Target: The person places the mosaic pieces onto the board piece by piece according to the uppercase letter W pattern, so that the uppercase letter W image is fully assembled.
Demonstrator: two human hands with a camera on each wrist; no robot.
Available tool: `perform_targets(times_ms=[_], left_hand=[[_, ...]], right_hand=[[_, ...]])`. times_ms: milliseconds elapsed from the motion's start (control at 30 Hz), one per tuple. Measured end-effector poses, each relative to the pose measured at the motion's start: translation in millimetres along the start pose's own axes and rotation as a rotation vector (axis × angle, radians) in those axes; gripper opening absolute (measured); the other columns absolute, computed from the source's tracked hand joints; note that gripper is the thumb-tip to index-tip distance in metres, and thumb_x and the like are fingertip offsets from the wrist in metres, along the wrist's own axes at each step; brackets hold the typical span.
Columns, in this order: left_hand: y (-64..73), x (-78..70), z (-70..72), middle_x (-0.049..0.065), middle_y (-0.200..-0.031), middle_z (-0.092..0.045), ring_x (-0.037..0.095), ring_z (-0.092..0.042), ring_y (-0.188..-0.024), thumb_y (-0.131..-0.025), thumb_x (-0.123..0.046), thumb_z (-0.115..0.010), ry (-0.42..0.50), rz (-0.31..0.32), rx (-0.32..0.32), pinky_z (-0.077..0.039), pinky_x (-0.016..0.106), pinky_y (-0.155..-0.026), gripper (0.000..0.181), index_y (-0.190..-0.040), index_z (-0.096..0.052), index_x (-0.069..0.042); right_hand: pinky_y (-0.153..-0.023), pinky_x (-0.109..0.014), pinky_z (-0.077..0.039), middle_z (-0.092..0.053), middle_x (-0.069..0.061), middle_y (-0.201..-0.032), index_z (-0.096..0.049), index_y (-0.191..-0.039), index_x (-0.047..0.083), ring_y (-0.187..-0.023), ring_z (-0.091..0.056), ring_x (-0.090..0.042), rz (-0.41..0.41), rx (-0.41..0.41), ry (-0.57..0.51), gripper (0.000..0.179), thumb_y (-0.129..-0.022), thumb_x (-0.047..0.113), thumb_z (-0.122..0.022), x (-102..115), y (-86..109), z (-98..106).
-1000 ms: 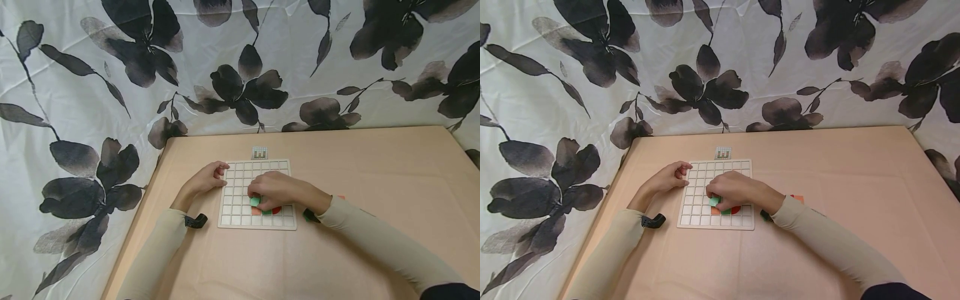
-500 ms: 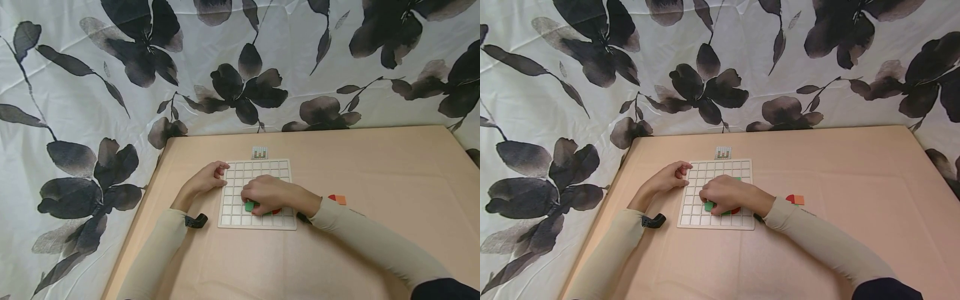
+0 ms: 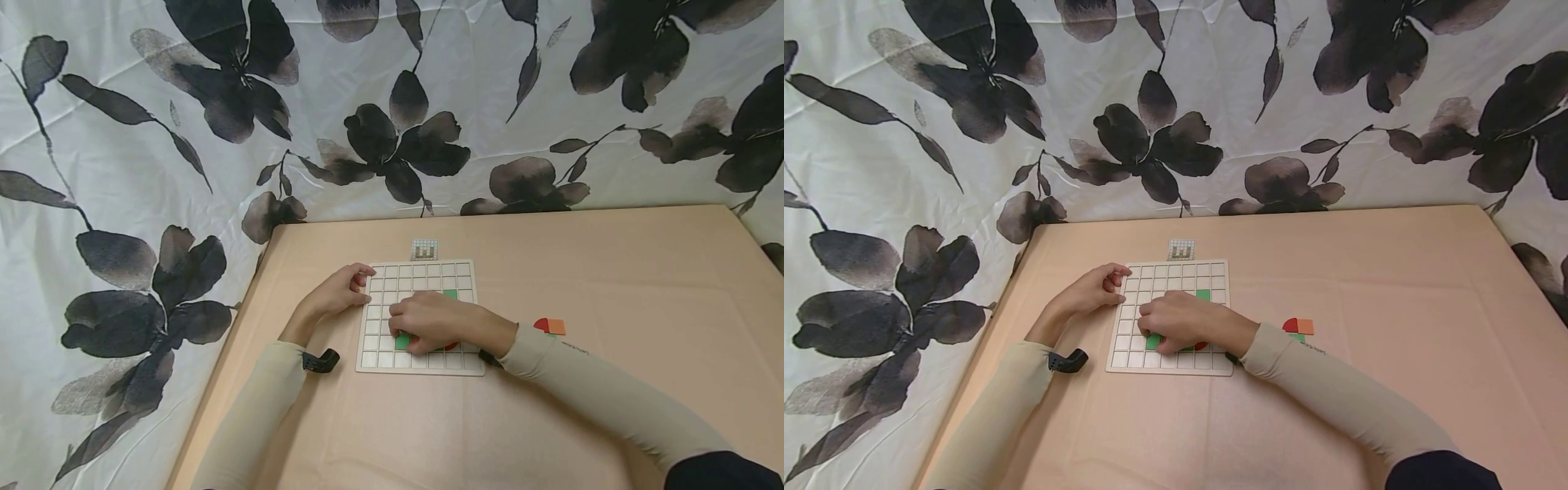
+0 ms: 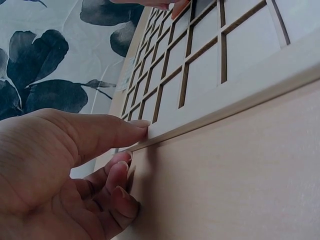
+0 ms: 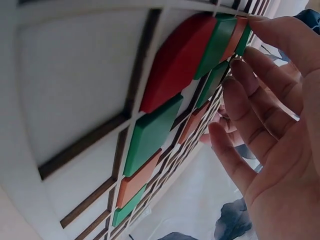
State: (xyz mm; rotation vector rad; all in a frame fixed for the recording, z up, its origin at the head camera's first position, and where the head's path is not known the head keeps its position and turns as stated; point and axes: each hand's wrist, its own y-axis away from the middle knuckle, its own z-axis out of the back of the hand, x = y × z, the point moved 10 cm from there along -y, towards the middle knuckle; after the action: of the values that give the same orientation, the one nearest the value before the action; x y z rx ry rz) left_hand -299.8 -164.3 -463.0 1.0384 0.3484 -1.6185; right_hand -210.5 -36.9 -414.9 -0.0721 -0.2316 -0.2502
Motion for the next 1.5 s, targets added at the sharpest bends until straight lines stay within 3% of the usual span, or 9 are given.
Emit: perform_targets(times_ms=[533, 867, 1167, 1500], left_hand=[[-0.2, -1.7, -0.9, 0.013, -0.102, -0.049, 0.024, -0.047, -0.09, -0.088, 0.003, -0.074, -0.004, 0.001, -0.003, -0.041, 0.03, -0.075, 0.052, -0.136, -0.054, 0.001], [0.4, -4.8, -0.8, 0.012, -0.102, -0.048, 0.023, -0.047, -0.091, -0.089, 0.003, -0.072, -0.008, 0.002, 0.0, -0.042, 0.031, -0.078, 0.051, -0.137, -0.054, 0.0], [1.3, -5.6, -1.9, 0.013, -0.103, -0.046, 0.024, -0.047, -0.092, -0.089, 0.002, -0.072, -0.002, -0.007, 0.001, -0.041, 0.03, -0.078, 0.052, -0.137, -0.052, 0.003], [2.2, -5.2, -1.3, 0.011, -0.102, -0.046, 0.021, -0.046, -0.091, -0.09, 0.001, -0.072, -0.013, 0.005, 0.003, -0.041, 0.03, -0.078, 0.051, -0.137, -0.053, 0.001]], right_hand=[[-0.074, -0.03, -0.048, -0.057, 0.01, -0.089, -0.072, -0.099, 0.022, -0.08, -0.053, -0.008, -0.003, 0.016, -0.028, 0.015, -0.084, 0.024, -0.072, -2.9, 3.4, -1.0], [-0.082, -0.032, -0.05, -0.063, 0.007, -0.098, -0.072, -0.106, 0.02, -0.085, -0.056, -0.009, -0.024, 0.026, -0.073, 0.018, -0.094, 0.033, -0.071, -12.3, 12.3, 3.6], [-0.078, -0.033, -0.049, -0.061, 0.007, -0.093, -0.072, -0.104, 0.018, -0.082, -0.055, -0.011, -0.07, -0.019, -0.094, 0.016, -0.093, 0.03, -0.073, -29.7, 36.2, 13.3], [-0.08, -0.032, -0.049, -0.063, 0.007, -0.097, -0.073, -0.105, 0.018, -0.085, -0.053, -0.01, -0.185, -0.014, -0.13, 0.015, -0.093, 0.028, -0.073, -50.9, 75.2, 16.4]])
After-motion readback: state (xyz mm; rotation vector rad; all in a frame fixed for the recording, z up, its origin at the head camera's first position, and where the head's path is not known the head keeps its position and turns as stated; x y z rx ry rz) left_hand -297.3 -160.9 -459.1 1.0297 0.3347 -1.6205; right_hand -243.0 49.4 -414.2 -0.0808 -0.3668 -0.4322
